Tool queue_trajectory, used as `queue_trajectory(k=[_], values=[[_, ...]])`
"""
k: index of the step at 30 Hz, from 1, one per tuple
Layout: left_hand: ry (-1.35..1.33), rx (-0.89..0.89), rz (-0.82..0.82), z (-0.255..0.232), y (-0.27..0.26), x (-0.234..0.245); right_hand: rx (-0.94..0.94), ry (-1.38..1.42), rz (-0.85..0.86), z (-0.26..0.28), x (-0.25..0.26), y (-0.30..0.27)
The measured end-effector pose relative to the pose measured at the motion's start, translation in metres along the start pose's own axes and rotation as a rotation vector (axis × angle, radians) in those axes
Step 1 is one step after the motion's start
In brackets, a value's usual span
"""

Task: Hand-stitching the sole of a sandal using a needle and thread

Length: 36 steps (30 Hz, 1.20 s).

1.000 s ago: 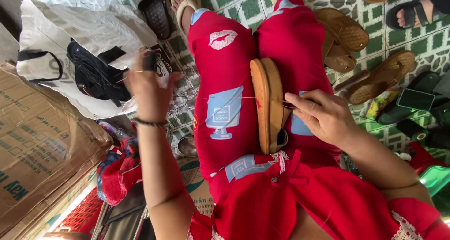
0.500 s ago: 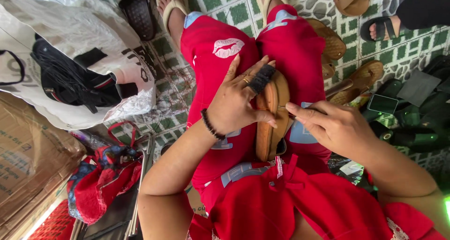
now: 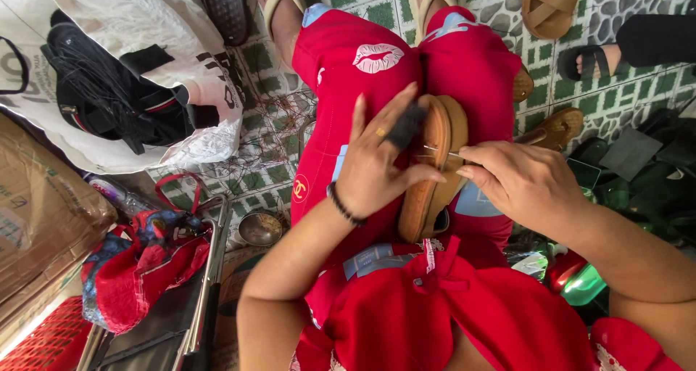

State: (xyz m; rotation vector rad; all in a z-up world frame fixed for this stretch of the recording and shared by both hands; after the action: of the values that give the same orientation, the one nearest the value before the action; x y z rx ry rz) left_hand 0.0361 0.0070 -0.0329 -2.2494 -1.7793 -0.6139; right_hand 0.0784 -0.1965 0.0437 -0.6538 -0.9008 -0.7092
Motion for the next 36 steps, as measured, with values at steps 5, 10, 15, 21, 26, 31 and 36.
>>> queue_trajectory(k=[5, 10, 15, 21, 26, 31, 36], values=[[0.122, 0.108, -0.093, -0.026, -0.028, 0.017, 0.016, -0.370, -0.046, 0.012, -0.007, -0.008], [-0.870, 0.257, 0.066, -0.054, -0.018, 0.023, 0.067, -0.177, -0.098, -0.002, -0.017, -0.006], [-0.408, 0.330, 0.016, -0.025, 0.000, 0.002, 0.201, -0.122, -0.175, -0.024, -0.024, -0.003], [-0.340, 0.467, 0.032, -0.040, 0.002, 0.007, 0.272, 0.015, -0.173, -0.056, -0.035, -0.021], [-0.233, 0.542, -0.005, -0.044, 0.004, -0.007, 0.236, -0.118, -0.055, -0.093, -0.040, -0.050], [-0.171, 0.584, -0.033, -0.038, 0.008, -0.013, -0.004, -0.272, 0.018, -0.129, -0.025, -0.099], [0.092, 0.486, -0.342, -0.008, 0.022, -0.005, -0.143, 0.638, -0.058, -0.073, -0.045, -0.068]])
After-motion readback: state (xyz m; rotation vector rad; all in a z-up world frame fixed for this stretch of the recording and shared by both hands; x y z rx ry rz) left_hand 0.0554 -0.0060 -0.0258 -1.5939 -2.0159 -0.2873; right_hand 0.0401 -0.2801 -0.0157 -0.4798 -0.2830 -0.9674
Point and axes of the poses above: each hand's wrist, its own y-axis towards the middle knuckle, its own x-axis out of the back of the hand, z = x × y, the point moved 1 cm from there along y, towards the middle knuckle, and after that the axes turned 7 degrees about -x, right-handed, at the moved point
